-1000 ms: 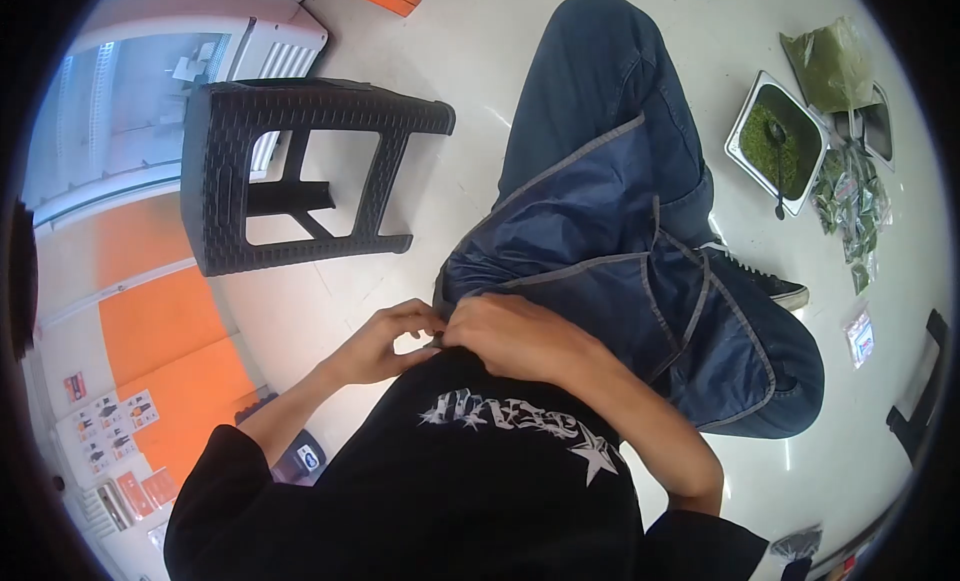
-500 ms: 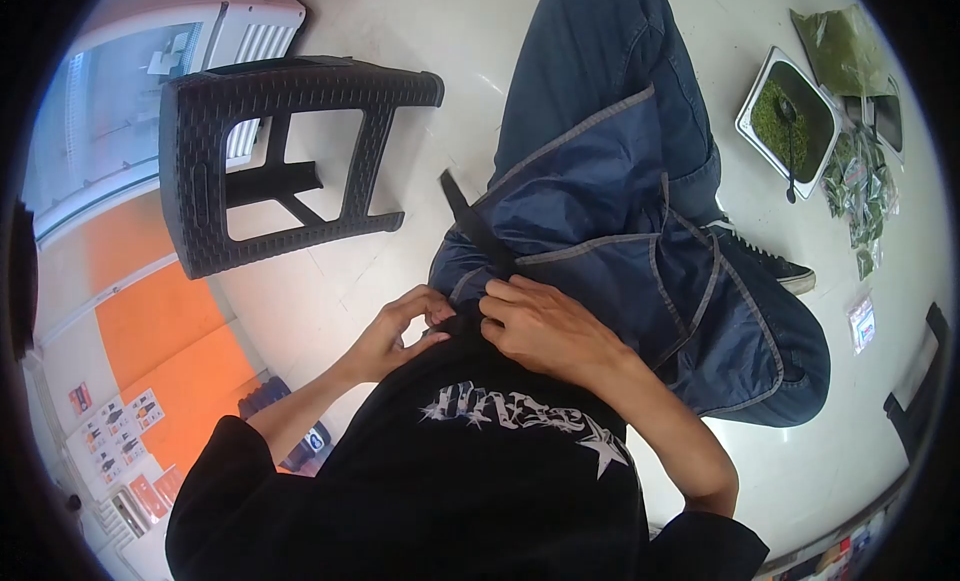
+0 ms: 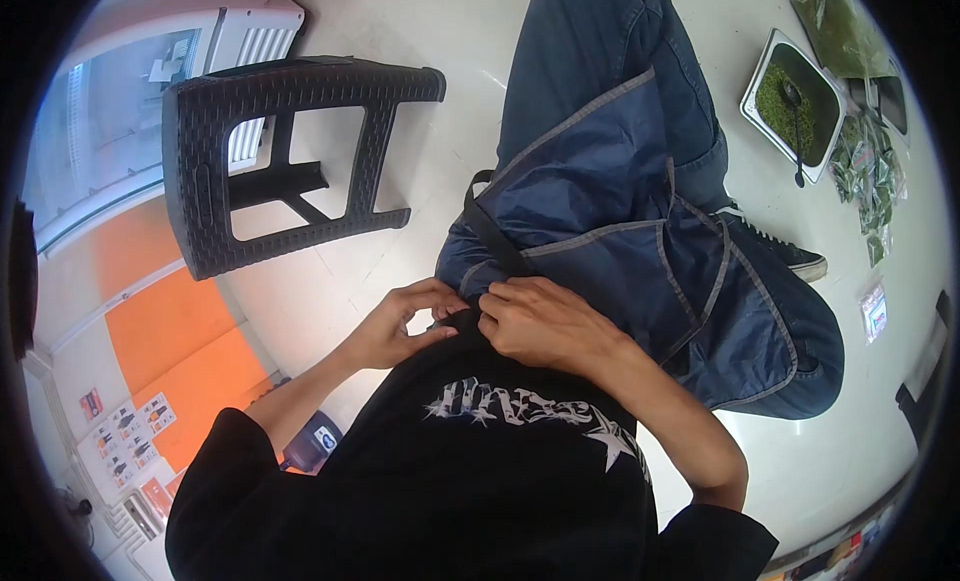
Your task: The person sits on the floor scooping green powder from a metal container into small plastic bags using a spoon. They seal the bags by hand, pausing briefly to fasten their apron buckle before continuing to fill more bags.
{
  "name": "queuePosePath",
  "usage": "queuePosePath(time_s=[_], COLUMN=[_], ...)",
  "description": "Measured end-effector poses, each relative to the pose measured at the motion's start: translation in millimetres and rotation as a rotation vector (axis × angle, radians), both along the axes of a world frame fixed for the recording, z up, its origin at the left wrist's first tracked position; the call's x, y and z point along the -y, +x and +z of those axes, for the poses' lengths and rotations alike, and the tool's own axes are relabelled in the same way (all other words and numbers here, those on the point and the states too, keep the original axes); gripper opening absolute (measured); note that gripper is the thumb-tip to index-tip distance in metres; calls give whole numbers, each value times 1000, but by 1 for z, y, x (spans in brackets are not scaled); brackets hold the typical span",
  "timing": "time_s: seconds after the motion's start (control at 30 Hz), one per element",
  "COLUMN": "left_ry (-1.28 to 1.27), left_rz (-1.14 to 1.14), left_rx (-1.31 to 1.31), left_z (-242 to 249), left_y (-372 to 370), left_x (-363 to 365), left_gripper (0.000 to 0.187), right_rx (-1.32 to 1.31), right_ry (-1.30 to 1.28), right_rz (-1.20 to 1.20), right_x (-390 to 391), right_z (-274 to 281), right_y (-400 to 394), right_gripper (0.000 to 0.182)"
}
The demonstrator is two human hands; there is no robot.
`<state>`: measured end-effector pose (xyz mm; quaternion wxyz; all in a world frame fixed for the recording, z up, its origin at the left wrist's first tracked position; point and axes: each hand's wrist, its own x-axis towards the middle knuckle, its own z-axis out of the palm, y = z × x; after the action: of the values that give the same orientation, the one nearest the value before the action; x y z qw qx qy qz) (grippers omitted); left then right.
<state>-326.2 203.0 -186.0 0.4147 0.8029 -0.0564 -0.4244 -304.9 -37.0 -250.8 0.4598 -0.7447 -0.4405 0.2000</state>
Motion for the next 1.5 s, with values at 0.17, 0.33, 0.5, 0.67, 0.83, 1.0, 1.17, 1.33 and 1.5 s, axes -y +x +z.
queuePosePath(time_s=[0.17,0.33,0.5,0.67,0.83,1.0,1.17,1.33,1.5], left_ry=[-45,-90,-92,-57,-69,-76,-48,20,47], left_rz=[106,208,163,117,140,143,12,-157,-219], left_rx=[-1,6,21,0,2,23,22,-8,-33], left_z=[-6,-9,-6,-1,-6,-5,-3,7,6], left_y=[-11,-19,-18,-10,-16,-16,-4,16,21], left_x=[-1,0,0,3,3,3,1,7,8], left_gripper=[33,32,32,29,29,31,33,33,34], right_rx=[106,175,-90,-53,1,1,-2,4,-205], right_ry=[72,123,99,14,-37,12,-48,2,15], right_rz=[-19,-24,-4,-49,4,-33,-40,59,21], right_x=[-1,-4,0,14,9,5,10,4,-1], right_z=[-7,-17,-3,7,-1,1,5,5,-3], right_y=[-1,-8,0,-5,-7,-5,-7,0,-6], right_gripper=[9,8,12,15,17,15,18,14,16])
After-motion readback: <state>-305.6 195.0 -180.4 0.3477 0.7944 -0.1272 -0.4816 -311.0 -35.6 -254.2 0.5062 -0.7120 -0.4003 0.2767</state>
